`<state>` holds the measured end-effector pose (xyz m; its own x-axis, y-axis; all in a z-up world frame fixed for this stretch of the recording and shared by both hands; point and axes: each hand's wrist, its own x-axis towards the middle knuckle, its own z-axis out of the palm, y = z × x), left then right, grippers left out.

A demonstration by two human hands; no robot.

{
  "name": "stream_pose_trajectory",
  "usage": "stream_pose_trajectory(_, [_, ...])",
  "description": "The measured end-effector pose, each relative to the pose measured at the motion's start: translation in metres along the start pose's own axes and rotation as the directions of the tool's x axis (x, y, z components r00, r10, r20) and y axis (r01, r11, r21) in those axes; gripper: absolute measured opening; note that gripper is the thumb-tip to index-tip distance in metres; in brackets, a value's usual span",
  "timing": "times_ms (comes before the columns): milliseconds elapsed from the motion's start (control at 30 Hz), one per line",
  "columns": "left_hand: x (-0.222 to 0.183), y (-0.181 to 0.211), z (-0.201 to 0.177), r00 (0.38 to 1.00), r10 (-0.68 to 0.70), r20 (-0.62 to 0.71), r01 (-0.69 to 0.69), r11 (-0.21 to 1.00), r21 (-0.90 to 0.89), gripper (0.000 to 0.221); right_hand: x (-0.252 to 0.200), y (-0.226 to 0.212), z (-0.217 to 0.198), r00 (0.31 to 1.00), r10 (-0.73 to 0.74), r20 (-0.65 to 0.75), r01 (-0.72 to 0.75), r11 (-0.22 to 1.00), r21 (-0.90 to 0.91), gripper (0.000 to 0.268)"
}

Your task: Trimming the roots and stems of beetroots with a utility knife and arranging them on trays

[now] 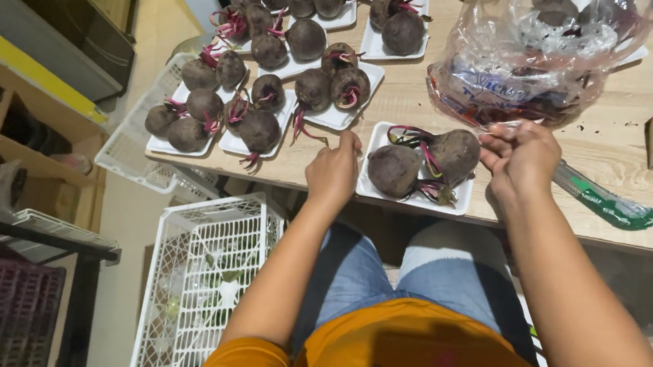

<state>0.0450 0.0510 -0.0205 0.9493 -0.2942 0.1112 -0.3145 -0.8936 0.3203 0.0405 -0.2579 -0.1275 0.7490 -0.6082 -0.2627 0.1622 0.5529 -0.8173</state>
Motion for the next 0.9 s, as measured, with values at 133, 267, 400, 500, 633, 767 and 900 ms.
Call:
stream_pose_trajectory(133, [-0.004, -0.002, -0.003, 0.999, 0.029, 0.02, -0.03, 0.999, 0.013, 0.013, -0.003, -0.007, -0.006, 0.997, 0.075, -0.004, -0.074, 0.987, 0.142, 0.011])
stream_pose_trajectory(267, [-0.011, -0.024, 0.01, 0.988, 0.155, -0.025, -0.156, 0.984, -0.091, 0.012, -0.072, -0.054, 0.018, 0.992, 0.127, 0.006, -0.125, 0.964, 0.236, 0.031])
stream_pose_trajectory(400, [-0.028, -0.037, 0.014, 0.949, 0.284, -0.136, -0.313, 0.901, -0.3, 0.014, -0.11, -0.041, 0.019, 0.815, -0.528, 0.238, 0.569, 0.806, -0.161, 0.046])
stream_pose_trajectory(500, [-0.035, -0.042, 0.011, 0.928, 0.338, -0.159, -0.373, 0.862, -0.342, 0.024, -0.14, -0.027, 0.035, 0.295, -0.692, 0.659, 0.952, 0.154, -0.265, 0.03])
stream_pose_trajectory(633, [-0.034, -0.047, 0.005, 0.918, 0.391, -0.069, -0.396, 0.887, -0.24, 0.032, -0.171, -0.009, 0.049, 0.014, -0.325, 0.946, 0.911, -0.386, -0.146, 0.057])
stream_pose_trajectory(767, [-0.036, -0.045, -0.002, 0.895, 0.441, -0.065, -0.446, 0.886, -0.129, 0.036, -0.155, -0.004, 0.047, 0.018, -0.264, 0.964, 0.88, -0.454, -0.14, 0.078])
stream_pose_trajectory(900, [-0.037, -0.041, -0.008, 0.865, 0.501, -0.022, -0.499, 0.854, -0.15, 0.029, -0.148, -0.008, 0.046, 0.06, -0.238, 0.969, 0.919, -0.366, -0.146, 0.083])
